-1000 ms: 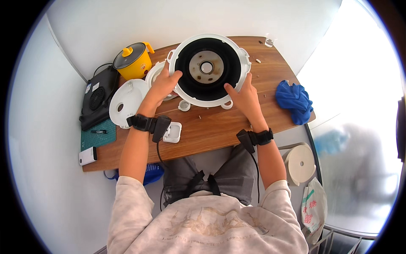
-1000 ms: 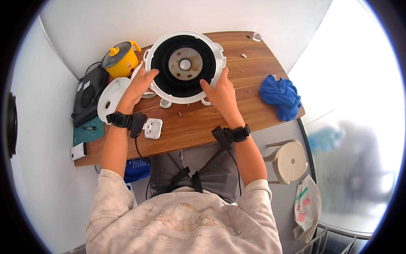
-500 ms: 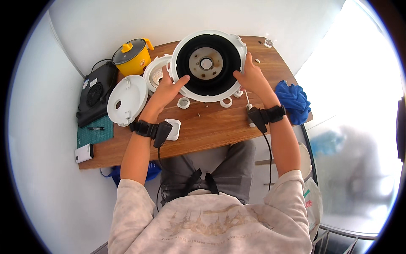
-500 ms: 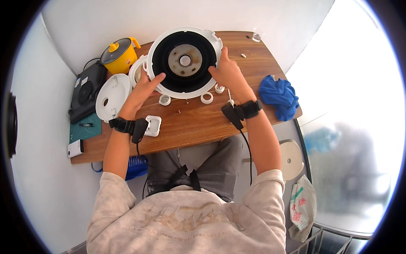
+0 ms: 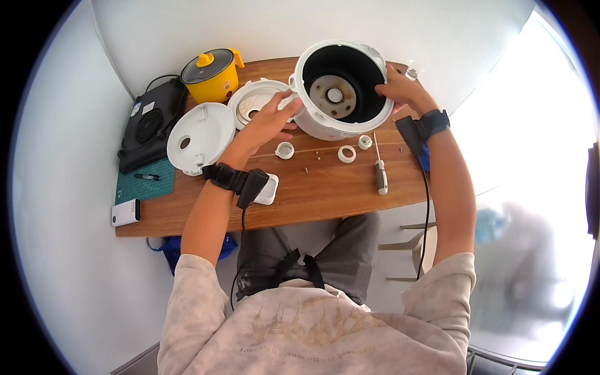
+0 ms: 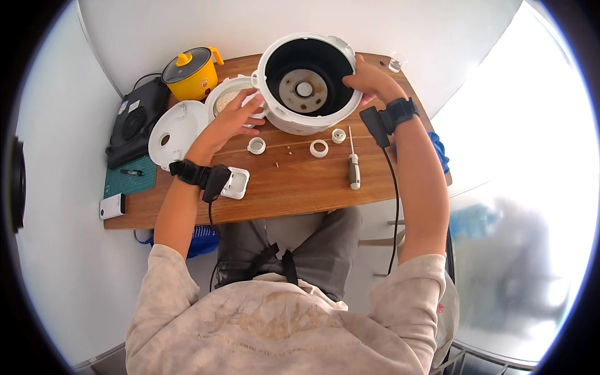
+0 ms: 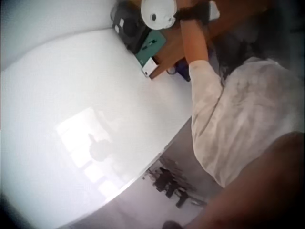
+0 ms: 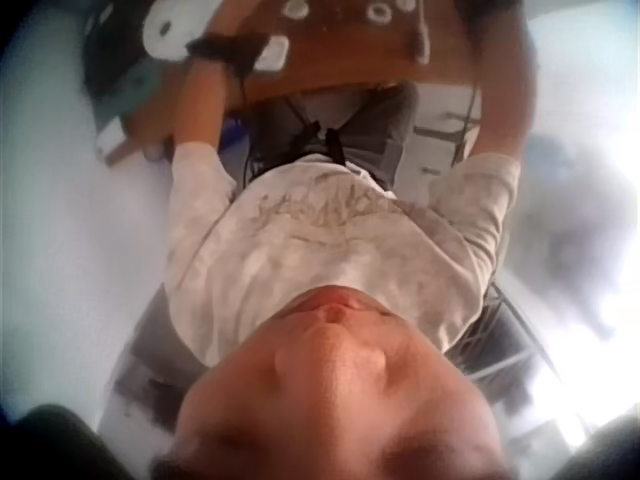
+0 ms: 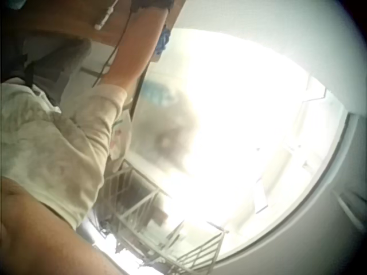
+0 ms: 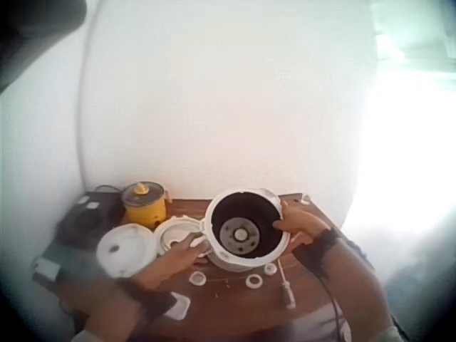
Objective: The person disassembles a white rice cooker on a wooden table. They use a screwdriver to remove screws from the lid and body, then detach the lid, inner ring, and other components, placing them on the table.
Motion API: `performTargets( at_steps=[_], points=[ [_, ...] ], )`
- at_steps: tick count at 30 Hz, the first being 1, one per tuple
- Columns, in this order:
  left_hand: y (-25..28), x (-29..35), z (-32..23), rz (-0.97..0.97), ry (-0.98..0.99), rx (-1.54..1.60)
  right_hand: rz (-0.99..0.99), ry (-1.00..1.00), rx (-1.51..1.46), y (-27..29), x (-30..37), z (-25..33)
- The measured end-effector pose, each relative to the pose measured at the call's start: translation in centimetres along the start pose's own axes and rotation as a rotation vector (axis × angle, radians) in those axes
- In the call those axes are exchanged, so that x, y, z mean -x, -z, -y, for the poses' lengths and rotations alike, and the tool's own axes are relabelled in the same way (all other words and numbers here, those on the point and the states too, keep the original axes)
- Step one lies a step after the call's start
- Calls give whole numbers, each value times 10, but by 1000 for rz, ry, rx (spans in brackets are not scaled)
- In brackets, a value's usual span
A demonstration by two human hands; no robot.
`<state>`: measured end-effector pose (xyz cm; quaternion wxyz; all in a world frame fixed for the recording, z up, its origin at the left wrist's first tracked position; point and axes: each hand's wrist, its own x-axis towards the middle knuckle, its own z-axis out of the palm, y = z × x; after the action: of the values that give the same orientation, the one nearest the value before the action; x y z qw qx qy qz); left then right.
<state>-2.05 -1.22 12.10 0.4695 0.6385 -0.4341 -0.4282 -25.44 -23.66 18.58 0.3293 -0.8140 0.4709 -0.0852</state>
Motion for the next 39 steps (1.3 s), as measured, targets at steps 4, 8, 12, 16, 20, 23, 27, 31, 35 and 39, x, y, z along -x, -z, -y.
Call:
performTargets(
  at_steps=[4,8,12,16,20,23,27,31,35,39],
  points=[
    [-5,-6,-1,28,26,-49,-14,62,120,-6,-26,-17],
    [5,-8,7,41,33,-26,-41,78,64,-12,-28,-14],
    [5,-7,14,33,35,-5,-155,82,50,-22,-40,-21],
    [7,-8,18,66,8,25,-193,53,16,-22,-39,-20],
    [8,-10,13,32,3,10,-286,28,-26,-24,-30,-20],
    [10,-15,8,-126,-51,-99,-347,65,-65,-32,8,-1],
    [12,-34,-6,-227,-402,-368,-333,153,-1,-36,37,-20],
    [26,-54,6,-78,-515,-447,-288,201,-36,-36,37,-30],
    [12,-39,2,-109,-469,-469,-240,210,-418,-35,19,-39],
    [-6,-27,-1,-170,-522,-585,-352,226,-686,-41,-14,-53]
  ],
)
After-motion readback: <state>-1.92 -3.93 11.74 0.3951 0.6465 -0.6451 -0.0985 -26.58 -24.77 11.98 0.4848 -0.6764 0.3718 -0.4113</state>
